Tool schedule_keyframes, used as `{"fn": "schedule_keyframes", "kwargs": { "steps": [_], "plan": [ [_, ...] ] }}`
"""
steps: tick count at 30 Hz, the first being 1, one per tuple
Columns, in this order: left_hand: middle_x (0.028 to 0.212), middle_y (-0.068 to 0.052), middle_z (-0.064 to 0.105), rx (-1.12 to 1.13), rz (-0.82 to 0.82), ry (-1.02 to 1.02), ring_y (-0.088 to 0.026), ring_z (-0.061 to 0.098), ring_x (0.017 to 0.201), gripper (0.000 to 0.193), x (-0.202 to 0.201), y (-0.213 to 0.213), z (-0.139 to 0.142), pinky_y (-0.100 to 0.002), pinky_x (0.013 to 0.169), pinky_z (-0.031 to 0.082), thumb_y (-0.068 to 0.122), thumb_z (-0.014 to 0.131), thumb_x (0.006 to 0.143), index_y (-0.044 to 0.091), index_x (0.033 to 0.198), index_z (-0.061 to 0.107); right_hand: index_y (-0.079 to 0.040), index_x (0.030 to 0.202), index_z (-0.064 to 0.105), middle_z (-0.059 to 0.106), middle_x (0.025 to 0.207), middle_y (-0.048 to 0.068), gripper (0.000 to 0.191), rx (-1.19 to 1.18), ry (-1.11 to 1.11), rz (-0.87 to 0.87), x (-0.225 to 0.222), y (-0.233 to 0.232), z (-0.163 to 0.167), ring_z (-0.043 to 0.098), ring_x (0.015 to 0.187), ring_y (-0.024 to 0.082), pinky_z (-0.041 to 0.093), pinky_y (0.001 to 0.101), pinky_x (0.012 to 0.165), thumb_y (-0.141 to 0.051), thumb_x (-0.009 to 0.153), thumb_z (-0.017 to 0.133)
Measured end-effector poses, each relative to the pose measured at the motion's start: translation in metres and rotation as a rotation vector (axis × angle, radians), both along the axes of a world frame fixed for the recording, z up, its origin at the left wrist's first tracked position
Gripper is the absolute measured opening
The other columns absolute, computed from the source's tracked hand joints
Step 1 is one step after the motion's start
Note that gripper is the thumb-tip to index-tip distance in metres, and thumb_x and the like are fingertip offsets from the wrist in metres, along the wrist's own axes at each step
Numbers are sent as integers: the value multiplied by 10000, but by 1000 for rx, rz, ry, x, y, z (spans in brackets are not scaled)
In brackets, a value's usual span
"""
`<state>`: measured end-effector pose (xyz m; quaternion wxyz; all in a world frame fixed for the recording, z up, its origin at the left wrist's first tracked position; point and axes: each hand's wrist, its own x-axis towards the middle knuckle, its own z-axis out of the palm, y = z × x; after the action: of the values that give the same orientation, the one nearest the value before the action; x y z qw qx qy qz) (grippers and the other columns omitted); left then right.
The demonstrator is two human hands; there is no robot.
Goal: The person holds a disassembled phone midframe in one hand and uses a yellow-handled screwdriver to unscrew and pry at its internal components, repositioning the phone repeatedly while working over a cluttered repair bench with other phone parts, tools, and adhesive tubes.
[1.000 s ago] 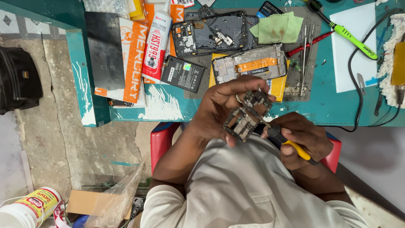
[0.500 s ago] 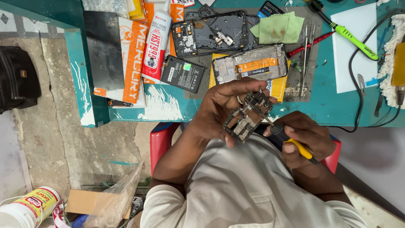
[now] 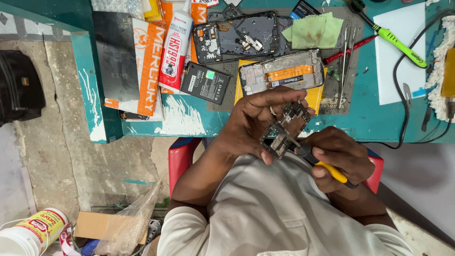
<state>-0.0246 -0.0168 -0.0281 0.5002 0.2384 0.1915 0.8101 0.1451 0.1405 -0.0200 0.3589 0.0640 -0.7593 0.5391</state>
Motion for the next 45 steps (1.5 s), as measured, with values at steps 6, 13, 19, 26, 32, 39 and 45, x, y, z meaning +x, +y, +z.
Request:
{"fn": "schedule_keyframes", "kwargs": {
  "steps": [6,13,19,26,32,39,45],
  "plan": [
    [1420,-99,611,-23,-4,-39,-204,564,1335,1047,2,-1,-3,-325,1187,418,156,1025,704,-72,1556,461,-42,1116,631,685,912,129,233,-3,-16,25,-4,-2,8,702,788,275,572,353,649,-231,1002,708],
    [1397,-159,642,-40,3,-87,-226,572,1313,1065,3,1,-1,-336,1137,451,173,1031,699,-74,1552,442,-17,1111,643,677,873,137,237,8,-72,52,0,-1,9,675,783,253,555,391,702,-162,951,739],
    [1422,-131,595,-9,65,-194,-262,559,1377,1060,6,-1,-4,-388,1250,413,172,1015,692,-66,1546,436,-9,1111,640,678,881,136,241,-14,-26,3,3,-2,-3,689,777,278,559,405,703,-198,979,708],
    [1503,-121,570,64,109,-205,-283,532,1402,989,4,2,-2,-433,1298,387,178,964,767,-41,1569,429,-91,1251,583,701,947,178,308,-39,-73,-50,11,-8,-5,698,744,238,556,329,628,-322,1050,613],
    [1536,-203,531,-108,276,-406,-328,480,1492,648,0,10,5,-510,1323,354,213,724,1059,-25,1565,398,-153,1446,556,666,1092,138,384,-392,-11,-27,21,-10,-9,654,934,202,642,418,677,-355,1120,582],
    [1366,-163,639,-330,397,-349,-261,648,1268,462,-1,18,-2,-438,1129,531,71,614,1096,-34,1527,483,-133,1431,571,673,1141,124,366,-446,-5,-81,21,-9,-15,658,964,219,607,420,676,-328,1123,591],
    [1309,-152,676,-369,410,-336,-236,675,1230,428,-1,17,-3,-397,1080,567,67,622,1079,-21,1485,517,-125,1427,581,676,1141,126,365,-471,-4,-90,21,-11,-14,659,959,217,630,416,664,-321,1120,612]
  ]
}}
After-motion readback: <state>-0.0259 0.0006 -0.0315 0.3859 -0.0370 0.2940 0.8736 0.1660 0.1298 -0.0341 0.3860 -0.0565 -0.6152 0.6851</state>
